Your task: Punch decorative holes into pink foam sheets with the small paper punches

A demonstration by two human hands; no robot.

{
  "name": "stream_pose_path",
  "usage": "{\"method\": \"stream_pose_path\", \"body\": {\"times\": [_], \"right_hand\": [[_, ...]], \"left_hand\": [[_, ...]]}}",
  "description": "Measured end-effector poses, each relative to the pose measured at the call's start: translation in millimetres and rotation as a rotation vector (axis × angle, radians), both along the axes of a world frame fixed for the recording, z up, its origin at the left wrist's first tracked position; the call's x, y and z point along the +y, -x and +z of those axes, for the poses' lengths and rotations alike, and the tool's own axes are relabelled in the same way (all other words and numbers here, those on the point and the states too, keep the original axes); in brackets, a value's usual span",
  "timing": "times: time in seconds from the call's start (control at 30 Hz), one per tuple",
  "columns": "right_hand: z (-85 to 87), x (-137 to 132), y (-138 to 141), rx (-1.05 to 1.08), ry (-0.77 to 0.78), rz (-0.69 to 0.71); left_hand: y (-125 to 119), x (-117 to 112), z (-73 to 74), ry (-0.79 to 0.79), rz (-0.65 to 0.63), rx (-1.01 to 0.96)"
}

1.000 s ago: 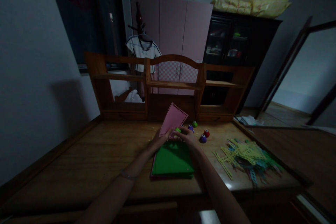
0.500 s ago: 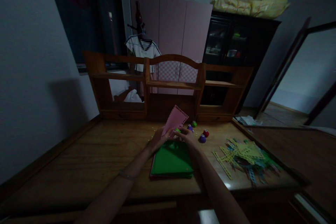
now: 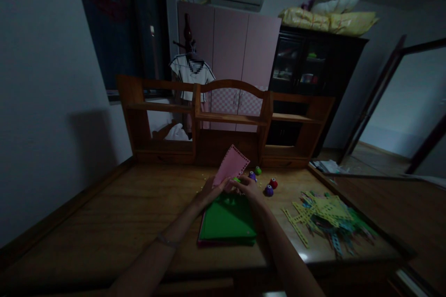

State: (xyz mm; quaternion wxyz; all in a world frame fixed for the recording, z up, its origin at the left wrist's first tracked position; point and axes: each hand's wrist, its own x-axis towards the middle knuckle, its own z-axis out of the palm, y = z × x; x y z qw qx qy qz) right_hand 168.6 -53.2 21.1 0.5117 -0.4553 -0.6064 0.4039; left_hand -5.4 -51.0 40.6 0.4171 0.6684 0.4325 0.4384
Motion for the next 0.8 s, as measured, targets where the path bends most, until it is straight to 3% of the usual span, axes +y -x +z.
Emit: {"method": "stream_pose_path", "body": {"times": [0.6,0.8], "right_hand": [[-7.7,6,-3,0.012,0.036,-0.002],[-7.3,8,0,0.071,0.053,0.001]], "left_hand": [[-1,-19,21.1,0.125,0.058,-0.013],[-1,-15,16.0,0.129,0.039,-0.058]]}}
